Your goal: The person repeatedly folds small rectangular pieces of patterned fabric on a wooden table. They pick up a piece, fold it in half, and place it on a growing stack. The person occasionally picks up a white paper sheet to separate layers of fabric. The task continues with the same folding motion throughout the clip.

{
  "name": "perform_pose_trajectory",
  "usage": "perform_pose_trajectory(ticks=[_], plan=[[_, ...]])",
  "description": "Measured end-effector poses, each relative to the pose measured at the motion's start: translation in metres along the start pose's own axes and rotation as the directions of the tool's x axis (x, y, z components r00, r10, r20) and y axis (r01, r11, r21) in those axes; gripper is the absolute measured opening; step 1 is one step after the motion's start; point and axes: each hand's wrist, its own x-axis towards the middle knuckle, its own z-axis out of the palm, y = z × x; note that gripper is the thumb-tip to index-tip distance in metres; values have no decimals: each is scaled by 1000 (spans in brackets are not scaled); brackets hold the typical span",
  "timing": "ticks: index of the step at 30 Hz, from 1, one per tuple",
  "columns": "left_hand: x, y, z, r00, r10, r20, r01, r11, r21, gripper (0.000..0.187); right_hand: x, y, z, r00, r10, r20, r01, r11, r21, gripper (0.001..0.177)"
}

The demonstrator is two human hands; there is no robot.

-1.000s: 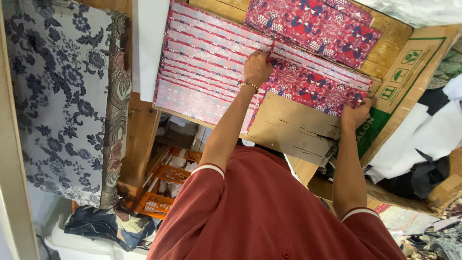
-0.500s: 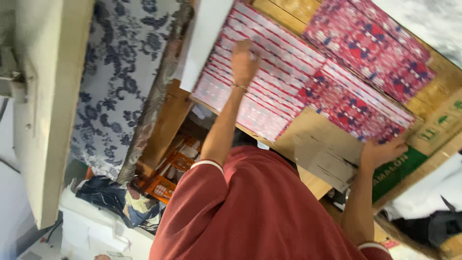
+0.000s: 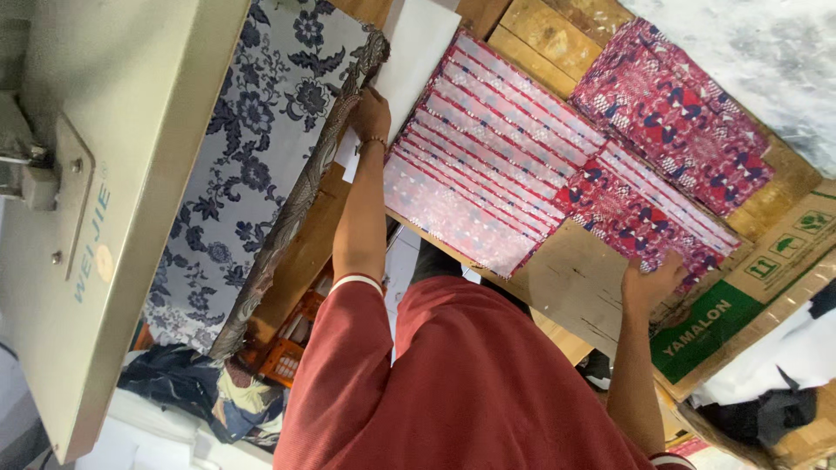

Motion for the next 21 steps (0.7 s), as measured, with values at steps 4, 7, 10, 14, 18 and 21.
perform_pose_trajectory(ticks=[4, 7, 10, 14, 18, 21], plan=[[-28, 15, -56, 950, 282, -136, -303, 937, -172, 16, 13, -20, -1, 980, -191, -53, 191, 981, 5, 46], [-73, 39, -120, 834, 481, -272, -544, 800, -253, 9, 21, -46, -3, 994, -75, -81, 91, 972, 215, 43], [-119, 64, -176, 828, 462, -319, -560, 712, -424, 9, 26, -95, 10, 941, -320, -111, 339, 887, 313, 34], [-178, 97, -210, 998, 67, 7, -33, 576, -817, 13, 2, -196, 40, 857, -395, 331, 47, 700, 713, 69], [-231, 132, -223, 991, 112, -74, -79, 42, -996, 18, 4, -274, 34, 598, -666, 446, -230, 390, 892, 77], [-262, 154, -235, 994, 55, 99, 105, -117, -988, 19, 11, -273, -4, 432, -698, 571, -400, 419, 815, 63]])
